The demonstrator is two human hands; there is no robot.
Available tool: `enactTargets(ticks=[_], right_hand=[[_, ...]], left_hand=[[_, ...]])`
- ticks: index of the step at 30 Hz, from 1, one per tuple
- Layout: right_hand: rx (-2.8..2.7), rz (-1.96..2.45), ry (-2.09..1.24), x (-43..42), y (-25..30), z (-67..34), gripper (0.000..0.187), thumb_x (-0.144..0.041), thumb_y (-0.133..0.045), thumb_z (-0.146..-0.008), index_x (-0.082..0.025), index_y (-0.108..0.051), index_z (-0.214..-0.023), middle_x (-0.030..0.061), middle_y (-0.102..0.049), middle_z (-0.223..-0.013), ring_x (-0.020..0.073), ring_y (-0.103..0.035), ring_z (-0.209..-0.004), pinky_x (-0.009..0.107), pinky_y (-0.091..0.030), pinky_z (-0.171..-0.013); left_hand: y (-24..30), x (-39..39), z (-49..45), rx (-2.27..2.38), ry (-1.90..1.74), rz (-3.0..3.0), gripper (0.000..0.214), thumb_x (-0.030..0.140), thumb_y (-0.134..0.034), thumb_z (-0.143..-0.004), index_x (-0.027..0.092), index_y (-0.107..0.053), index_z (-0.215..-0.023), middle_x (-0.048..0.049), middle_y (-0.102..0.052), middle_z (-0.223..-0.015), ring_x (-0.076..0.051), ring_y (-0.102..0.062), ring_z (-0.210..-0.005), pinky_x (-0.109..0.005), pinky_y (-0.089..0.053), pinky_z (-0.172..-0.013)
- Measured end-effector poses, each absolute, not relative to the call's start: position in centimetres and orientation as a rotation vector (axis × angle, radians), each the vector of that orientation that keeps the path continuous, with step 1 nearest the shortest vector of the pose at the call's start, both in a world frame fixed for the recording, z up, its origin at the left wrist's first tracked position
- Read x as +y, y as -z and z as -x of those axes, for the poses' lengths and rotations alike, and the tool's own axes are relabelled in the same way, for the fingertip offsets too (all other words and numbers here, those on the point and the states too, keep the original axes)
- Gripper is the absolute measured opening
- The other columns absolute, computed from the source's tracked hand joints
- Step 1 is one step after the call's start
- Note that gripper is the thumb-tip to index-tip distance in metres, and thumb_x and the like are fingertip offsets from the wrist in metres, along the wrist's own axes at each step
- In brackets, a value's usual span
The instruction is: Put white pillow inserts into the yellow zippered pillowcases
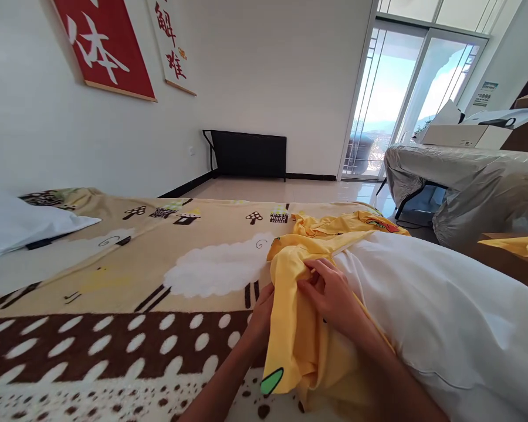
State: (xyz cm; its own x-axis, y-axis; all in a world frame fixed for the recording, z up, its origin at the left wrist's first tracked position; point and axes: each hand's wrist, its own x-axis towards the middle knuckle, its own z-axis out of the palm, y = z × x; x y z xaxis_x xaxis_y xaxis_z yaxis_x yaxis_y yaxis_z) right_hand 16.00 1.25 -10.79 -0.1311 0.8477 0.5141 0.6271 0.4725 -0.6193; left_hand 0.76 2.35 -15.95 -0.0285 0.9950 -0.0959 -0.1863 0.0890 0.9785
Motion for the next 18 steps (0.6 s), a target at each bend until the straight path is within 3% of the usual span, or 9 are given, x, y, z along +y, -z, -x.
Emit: enactTargets(ticks=[4, 7, 11, 18], right_hand=[[-1.768, 1.254, -0.372, 1.5, 10.7, -16.4, 0.009, -0.023, -0.055, -0.083, -0.019, -0.062, -0.085, 0.002, -0.064, -0.08, 0.015, -0.056, -0.075, 0.027, -0.043, -0.07], [-1.687, 1.257, -0.522, 1.5, 10.4, -17.0, 0.012, -0.029, -0.055, -0.083, -0.019, -0.061, -0.082, 0.0, -0.062, -0.073, 0.0132, -0.053, -0.066, 0.025, -0.041, -0.062], [-1.639, 1.265, -0.645, 1.5, 10.0, -17.8, 0.021, -0.038, -0.056, -0.083, -0.018, -0.059, -0.075, -0.002, -0.057, -0.064, 0.0107, -0.048, -0.058, 0.023, -0.037, -0.055], [-1.813, 1.236, -0.506, 1.5, 10.0, -17.7, 0.024, -0.036, -0.06, -0.083, -0.018, -0.058, -0.068, -0.0022, -0.057, -0.064, 0.01, -0.047, -0.061, 0.023, -0.034, -0.058]], left_hand=[[15.9, 2.5, -1.0, 1.201, -1.228, -1.113, 0.042, 0.055, -0.063, -0.064, 0.015, -0.063, -0.074, -0.0036, -0.062, -0.074, -0.019, -0.053, -0.071, -0.026, -0.043, -0.058], [15.1, 2.9, -0.6, 1.231, -1.206, -1.343, 0.039, 0.053, -0.062, -0.069, 0.014, -0.059, -0.067, -0.0021, -0.058, -0.065, -0.015, -0.047, -0.063, -0.024, -0.038, -0.053], [13.7, 2.9, 0.3, 1.233, -1.218, -1.374, 0.037, 0.052, -0.06, -0.074, 0.015, -0.06, -0.072, -0.0005, -0.057, -0.064, -0.013, -0.046, -0.059, -0.022, -0.038, -0.051], [13.9, 4.0, 1.4, 1.339, -1.284, -1.177, 0.04, 0.057, -0.055, -0.074, 0.017, -0.055, -0.072, -0.0001, -0.053, -0.06, -0.013, -0.047, -0.052, -0.023, -0.039, -0.046]])
